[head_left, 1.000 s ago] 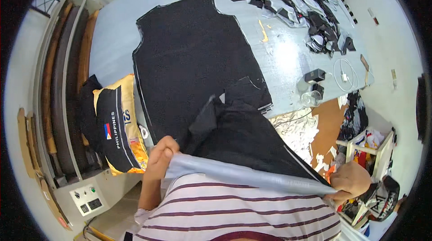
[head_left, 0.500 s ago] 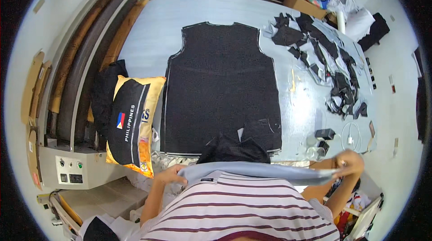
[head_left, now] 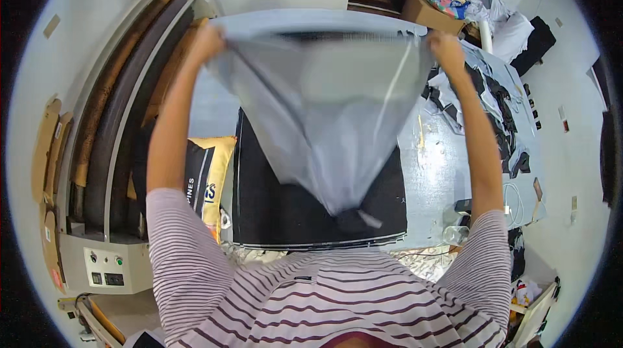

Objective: Organizing and aligning cut fabric pieces on a workbench for further processing.

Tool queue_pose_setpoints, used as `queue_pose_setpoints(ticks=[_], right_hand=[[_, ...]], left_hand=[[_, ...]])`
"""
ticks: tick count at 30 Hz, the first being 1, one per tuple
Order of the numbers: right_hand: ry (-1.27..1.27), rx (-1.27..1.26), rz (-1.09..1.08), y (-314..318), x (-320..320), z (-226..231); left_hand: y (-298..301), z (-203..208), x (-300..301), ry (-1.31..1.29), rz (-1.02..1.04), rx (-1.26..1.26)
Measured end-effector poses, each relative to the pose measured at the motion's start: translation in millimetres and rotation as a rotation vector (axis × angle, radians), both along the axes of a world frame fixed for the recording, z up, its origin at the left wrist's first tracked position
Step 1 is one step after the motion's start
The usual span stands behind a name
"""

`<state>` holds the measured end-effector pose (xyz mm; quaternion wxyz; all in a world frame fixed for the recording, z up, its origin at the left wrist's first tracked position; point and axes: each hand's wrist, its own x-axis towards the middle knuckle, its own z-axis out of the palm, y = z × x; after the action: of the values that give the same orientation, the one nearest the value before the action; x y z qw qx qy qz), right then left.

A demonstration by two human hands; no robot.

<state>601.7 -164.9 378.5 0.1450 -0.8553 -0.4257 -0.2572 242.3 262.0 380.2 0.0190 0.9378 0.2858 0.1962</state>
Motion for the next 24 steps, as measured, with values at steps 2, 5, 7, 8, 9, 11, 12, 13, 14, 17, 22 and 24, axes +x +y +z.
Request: queue_pose_setpoints(ticks=[2,5,7,8,9,11,12,13,14,17,22,24], right_hand=[[-0.119,0.251,-0.003,25,2,69],[-0.247,0.268,0.111,5,61,165],[-0.432,0.492,0.412,20,59,216],[-0.294,0.467,0.351,24,50,214],[-0.171,0.454,0.279,9,32,210],[-0.216,0.405,0.316,-14,21,219],[-0.182,0.343,0.284,-23,18,210],[-0.145,0.288,0.255,-34,13,196],[-0.059,0.279,0.281,-38,-3,180],[0.042,0.251,0.185,-37,-45,109],[0.164,0.320,0.305,-37,-62,-12],[0.171,0.324,0.256,-43,-57,-69]], left_hand=[[9,68,35,-0.084,0.147,0.137],[19,164,62,-0.252,0.084,0.377],[65,262,-11,-0.349,0.091,0.909],[49,244,11,-0.463,-0.048,0.822],[14,229,29,-0.587,-0.186,0.741],[26,245,-37,-0.438,0.020,0.594],[12,228,-40,-0.414,0.030,0.574],[-9,205,-48,-0.388,0.042,0.560],[-14,178,-59,-0.393,0.017,0.434],[-73,115,-79,-0.440,-0.145,-0.249],[-65,-43,-87,-0.338,-0.244,-0.141],[-75,-101,-74,-0.176,-0.038,-0.170]])
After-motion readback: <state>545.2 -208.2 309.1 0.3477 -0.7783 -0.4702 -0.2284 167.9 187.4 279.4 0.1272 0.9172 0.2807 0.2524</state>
